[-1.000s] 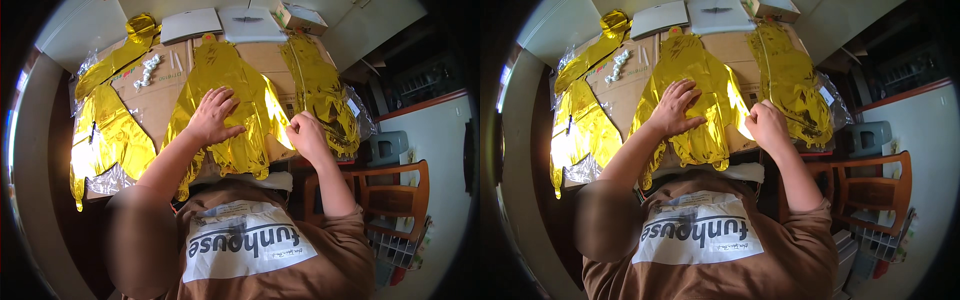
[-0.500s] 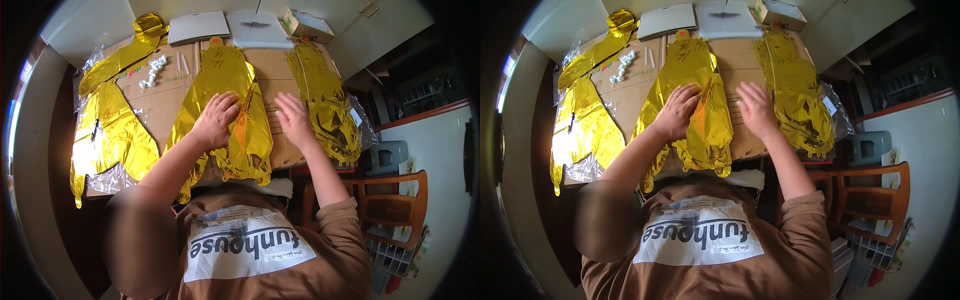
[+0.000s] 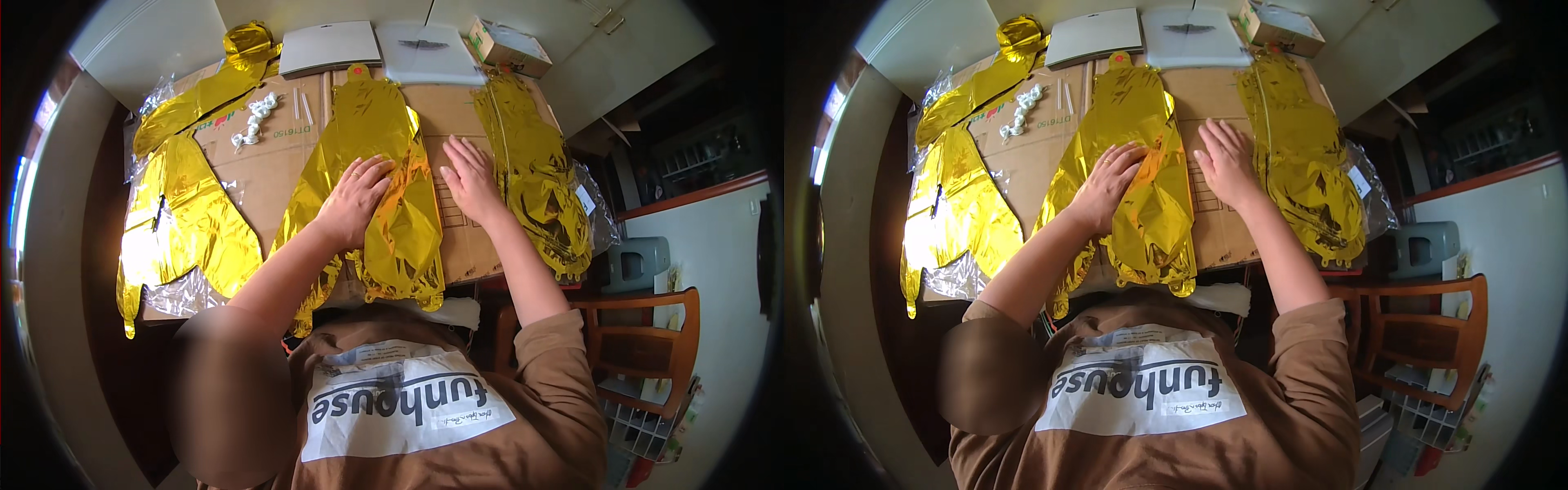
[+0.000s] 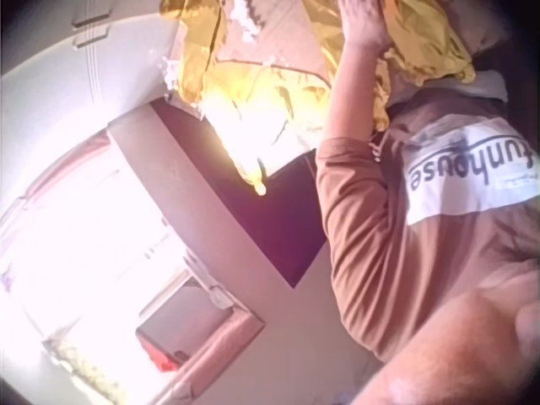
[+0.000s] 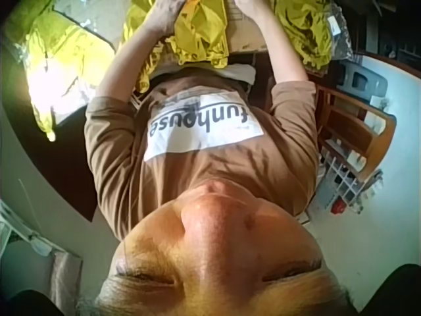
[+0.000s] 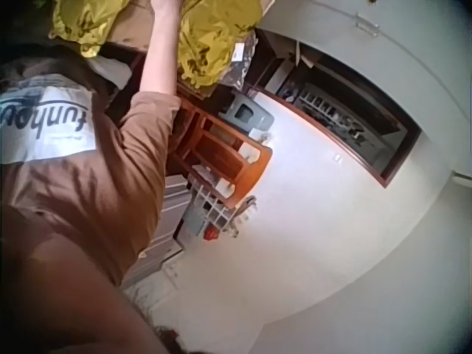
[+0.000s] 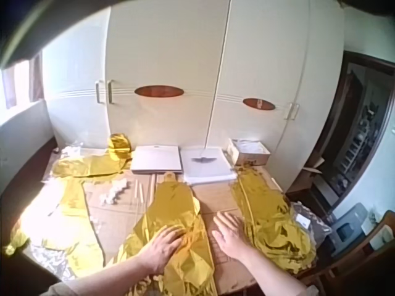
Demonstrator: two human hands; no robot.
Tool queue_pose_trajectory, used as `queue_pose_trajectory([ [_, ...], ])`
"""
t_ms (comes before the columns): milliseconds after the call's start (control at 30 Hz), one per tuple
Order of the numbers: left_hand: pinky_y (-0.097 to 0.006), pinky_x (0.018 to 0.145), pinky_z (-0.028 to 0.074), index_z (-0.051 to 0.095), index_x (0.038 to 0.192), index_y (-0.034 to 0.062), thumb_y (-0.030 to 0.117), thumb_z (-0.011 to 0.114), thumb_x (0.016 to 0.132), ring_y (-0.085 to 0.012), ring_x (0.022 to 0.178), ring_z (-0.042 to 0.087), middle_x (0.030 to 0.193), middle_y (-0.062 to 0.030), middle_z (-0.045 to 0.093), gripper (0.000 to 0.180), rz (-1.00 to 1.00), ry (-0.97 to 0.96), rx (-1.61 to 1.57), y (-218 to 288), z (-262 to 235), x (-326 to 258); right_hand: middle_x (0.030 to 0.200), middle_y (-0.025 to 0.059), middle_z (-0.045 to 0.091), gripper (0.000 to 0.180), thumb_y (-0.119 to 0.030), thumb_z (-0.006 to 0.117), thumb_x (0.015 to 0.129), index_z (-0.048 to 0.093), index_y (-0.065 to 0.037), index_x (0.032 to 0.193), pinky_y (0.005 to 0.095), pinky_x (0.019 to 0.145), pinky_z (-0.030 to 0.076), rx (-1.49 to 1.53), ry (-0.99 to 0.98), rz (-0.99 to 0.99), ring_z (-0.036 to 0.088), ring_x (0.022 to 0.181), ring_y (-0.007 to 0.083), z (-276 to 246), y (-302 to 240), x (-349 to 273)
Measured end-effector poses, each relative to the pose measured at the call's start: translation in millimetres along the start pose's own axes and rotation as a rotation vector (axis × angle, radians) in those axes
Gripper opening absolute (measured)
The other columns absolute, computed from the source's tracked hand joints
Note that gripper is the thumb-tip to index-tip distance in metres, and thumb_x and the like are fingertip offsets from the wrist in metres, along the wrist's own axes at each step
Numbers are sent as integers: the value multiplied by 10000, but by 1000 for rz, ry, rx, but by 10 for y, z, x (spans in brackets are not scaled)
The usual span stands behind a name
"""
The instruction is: Folding and packaging gold foil balloons on a cardboard workspace.
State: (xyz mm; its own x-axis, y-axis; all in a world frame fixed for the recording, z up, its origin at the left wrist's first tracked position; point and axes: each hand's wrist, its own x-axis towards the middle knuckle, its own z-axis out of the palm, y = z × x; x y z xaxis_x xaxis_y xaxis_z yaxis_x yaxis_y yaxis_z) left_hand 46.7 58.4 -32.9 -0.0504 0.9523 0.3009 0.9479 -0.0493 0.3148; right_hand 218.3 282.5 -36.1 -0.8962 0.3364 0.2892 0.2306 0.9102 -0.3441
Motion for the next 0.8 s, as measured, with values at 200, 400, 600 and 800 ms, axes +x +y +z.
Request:
queue_pose_trajectory([
  [200,-496,1244,222,494,1346,-1,125,664,763,-363,1456,335,1490,-180,435,620,-27,-38,63,51,-54,19,1620,138,367,539,-360,429,1078,445,-43,1512,485,1252,173,-25,-175,-135,282,1521,318,26,-225,122],
  [400,-501,1243,231,516,1320,-1,72,631,720,-367,1447,353,1474,-175,455,616,-31,34,-3,70,-39,21,1583,138,426,494,-305,493,1053,495,-44,1473,490,1238,224,127,-114,-159,350,1487,322,9,-152,95],
  [600,-494,1251,216,503,1336,-9,76,639,716,-360,1469,326,1500,-175,434,640,-62,-34,17,89,-53,35,1573,130,438,486,-297,508,1045,508,-41,1457,503,1235,230,-60,-92,-249,358,1481,312,-17,-171,0],
  [800,-483,1261,187,472,1392,3,101,667,722,-353,1487,296,1522,-162,405,705,-45,-83,72,67,-95,12,1579,127,426,523,-338,486,1055,473,-34,1480,506,1246,187,-106,-133,-211,346,1485,312,11,-270,-27],
])
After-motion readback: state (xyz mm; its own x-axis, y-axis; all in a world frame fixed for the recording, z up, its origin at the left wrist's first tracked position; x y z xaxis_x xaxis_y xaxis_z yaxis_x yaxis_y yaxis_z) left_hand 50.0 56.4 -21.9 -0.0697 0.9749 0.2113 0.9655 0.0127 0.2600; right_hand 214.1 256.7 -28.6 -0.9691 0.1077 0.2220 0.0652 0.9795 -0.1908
